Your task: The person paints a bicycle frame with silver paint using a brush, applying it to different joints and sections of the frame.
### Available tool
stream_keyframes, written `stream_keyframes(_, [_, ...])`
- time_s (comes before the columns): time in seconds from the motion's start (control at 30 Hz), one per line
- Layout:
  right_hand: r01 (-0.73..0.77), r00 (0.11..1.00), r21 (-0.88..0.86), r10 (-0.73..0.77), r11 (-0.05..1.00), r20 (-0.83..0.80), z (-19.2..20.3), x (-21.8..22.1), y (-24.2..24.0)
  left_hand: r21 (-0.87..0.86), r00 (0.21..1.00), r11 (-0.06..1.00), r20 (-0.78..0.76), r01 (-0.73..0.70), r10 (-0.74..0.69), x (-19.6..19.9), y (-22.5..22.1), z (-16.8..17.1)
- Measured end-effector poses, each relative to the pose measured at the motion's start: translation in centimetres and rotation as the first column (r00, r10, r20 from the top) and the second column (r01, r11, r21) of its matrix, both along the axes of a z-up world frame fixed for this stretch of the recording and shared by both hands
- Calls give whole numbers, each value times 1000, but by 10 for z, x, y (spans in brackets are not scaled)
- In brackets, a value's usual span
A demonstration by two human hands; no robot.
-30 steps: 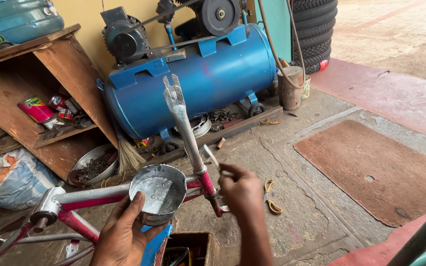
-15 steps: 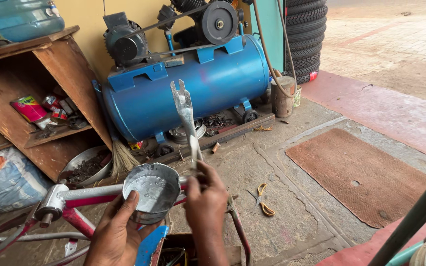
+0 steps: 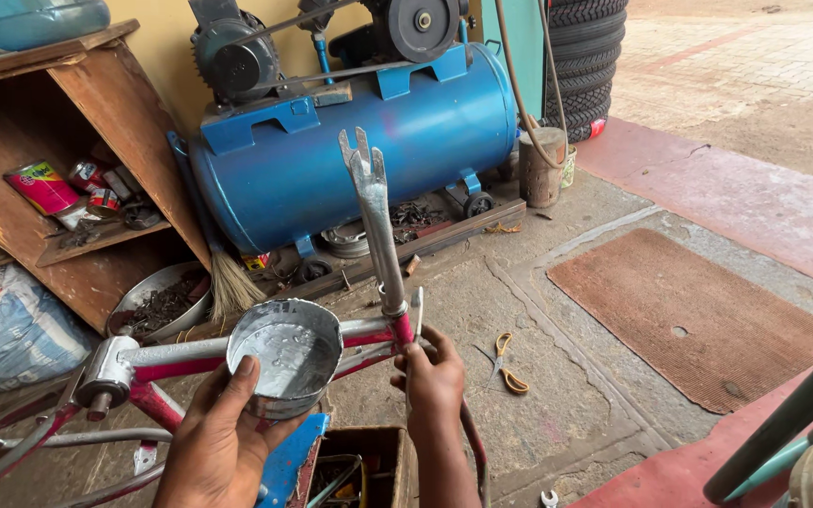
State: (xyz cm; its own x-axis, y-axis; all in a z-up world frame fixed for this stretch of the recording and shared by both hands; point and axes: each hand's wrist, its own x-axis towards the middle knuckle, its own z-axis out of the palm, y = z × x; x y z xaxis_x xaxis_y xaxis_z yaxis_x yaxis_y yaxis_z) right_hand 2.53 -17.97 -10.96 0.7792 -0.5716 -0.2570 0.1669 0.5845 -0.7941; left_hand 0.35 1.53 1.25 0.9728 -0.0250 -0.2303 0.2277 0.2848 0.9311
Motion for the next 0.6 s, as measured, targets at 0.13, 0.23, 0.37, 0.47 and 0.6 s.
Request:
stream_keyframes(0.13, [31, 999, 56, -31, 998, 5, -2, 11, 27, -27, 999, 1000, 40, 16, -15, 3, 13, -4])
stream_keyframes(0.23, [30, 998, 79, -34, 996, 48, -13, 13, 66, -40, 998, 999, 60, 21, -18, 4, 18, -4])
stream_keyframes(0.37, [34, 997, -102, -42, 994, -72, -32, 2, 80, -33, 999, 999, 43, 10, -9, 4, 17, 2])
stream_keyframes(0.47, [287, 955, -793, -230, 537, 189, -40, 3, 44, -41, 999, 999, 35, 6, -5, 0, 18, 6])
stream_keyframes(0.6, [-36, 942, -940, -302, 338, -144, -26, 10, -17, -33, 998, 999, 61, 19, -17, -3, 19, 10])
